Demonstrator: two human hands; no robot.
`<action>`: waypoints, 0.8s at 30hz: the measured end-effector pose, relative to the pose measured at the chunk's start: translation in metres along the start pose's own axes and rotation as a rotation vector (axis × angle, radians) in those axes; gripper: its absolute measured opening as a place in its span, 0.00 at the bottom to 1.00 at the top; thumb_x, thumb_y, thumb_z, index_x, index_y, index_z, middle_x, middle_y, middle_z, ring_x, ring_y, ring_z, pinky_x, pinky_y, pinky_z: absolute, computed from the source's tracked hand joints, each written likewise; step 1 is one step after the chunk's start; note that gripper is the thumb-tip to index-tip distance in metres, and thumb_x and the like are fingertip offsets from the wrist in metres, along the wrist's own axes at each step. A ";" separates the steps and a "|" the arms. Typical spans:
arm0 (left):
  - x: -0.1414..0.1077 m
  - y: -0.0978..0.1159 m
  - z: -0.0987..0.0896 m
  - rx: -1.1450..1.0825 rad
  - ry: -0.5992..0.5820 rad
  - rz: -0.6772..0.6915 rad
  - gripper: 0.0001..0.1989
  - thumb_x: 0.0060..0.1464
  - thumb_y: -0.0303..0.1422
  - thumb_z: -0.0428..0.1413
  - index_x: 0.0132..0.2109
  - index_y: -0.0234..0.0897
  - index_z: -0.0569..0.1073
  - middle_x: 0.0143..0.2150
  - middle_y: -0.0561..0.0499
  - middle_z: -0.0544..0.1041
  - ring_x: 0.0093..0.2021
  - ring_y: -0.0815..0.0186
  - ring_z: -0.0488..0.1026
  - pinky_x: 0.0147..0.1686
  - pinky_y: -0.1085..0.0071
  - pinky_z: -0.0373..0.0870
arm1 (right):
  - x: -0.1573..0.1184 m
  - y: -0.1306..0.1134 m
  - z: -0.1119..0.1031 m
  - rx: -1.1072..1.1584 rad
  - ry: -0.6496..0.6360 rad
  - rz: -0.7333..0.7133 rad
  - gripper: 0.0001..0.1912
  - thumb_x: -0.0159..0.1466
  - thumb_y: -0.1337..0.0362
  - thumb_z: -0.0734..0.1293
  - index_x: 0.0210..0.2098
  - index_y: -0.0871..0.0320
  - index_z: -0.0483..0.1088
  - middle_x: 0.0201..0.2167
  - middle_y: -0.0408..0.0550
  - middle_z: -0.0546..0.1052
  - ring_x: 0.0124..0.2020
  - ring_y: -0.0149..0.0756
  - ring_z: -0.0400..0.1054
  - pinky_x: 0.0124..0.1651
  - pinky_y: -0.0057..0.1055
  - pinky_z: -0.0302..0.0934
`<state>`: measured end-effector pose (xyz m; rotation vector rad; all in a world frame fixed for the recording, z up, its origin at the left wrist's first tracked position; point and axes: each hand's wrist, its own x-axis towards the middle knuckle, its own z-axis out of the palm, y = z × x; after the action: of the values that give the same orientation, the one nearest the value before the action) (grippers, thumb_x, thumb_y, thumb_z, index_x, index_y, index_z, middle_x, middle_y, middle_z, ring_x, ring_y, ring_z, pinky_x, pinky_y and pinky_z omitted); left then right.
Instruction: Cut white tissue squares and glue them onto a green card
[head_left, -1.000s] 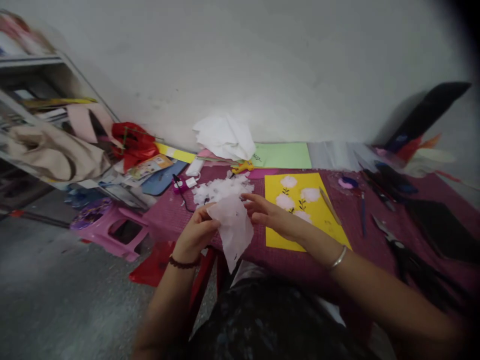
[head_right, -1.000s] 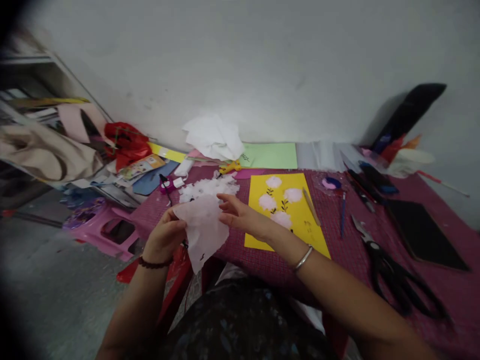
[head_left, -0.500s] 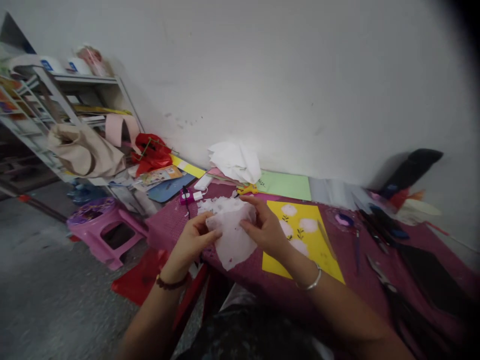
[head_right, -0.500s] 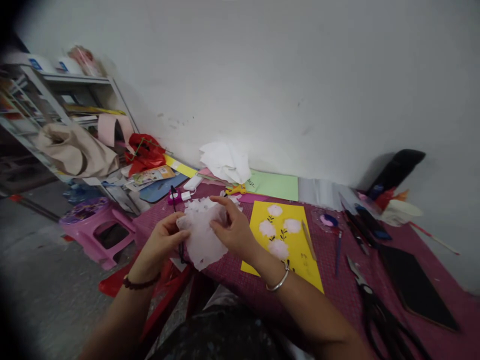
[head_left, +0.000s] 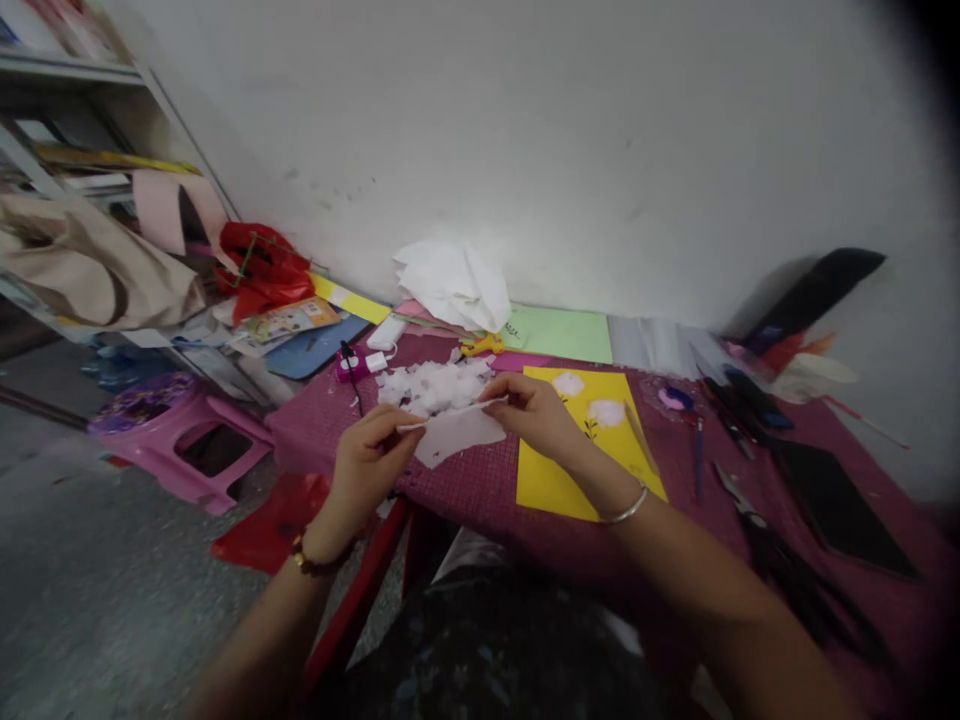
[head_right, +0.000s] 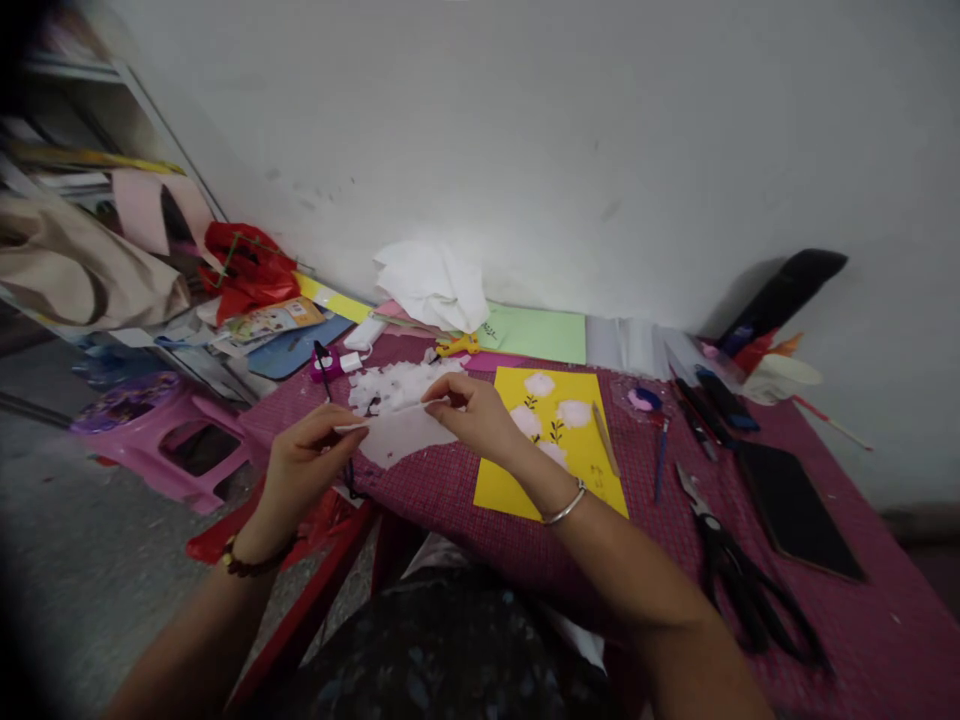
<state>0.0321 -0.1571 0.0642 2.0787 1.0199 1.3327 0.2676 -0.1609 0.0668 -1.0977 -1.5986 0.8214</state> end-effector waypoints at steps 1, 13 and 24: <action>-0.005 -0.001 0.000 0.019 -0.031 0.032 0.04 0.54 0.30 0.60 0.35 0.40 0.81 0.31 0.50 0.77 0.32 0.65 0.72 0.32 0.72 0.66 | -0.002 0.003 -0.001 -0.022 -0.016 0.002 0.04 0.57 0.63 0.66 0.32 0.55 0.72 0.26 0.42 0.71 0.28 0.32 0.62 0.32 0.33 0.57; -0.093 -0.050 0.068 0.295 -0.651 0.187 0.20 0.58 0.24 0.52 0.56 0.38 0.75 0.52 0.38 0.78 0.48 0.52 0.76 0.47 0.59 0.72 | -0.160 0.040 -0.106 -0.758 0.097 0.294 0.17 0.66 0.64 0.62 0.54 0.54 0.70 0.52 0.55 0.74 0.54 0.48 0.67 0.58 0.48 0.60; -0.111 -0.036 0.046 -0.503 -0.825 -0.931 0.23 0.60 0.50 0.50 0.29 0.38 0.77 0.25 0.49 0.73 0.24 0.67 0.68 0.22 0.73 0.62 | -0.284 0.064 -0.153 -1.283 0.373 0.650 0.22 0.64 0.55 0.61 0.54 0.57 0.70 0.47 0.62 0.75 0.52 0.53 0.69 0.56 0.46 0.63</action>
<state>0.0340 -0.2215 -0.0431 1.2504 0.9215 0.1708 0.4601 -0.4033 -0.0460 -2.5705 -1.3668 -0.1945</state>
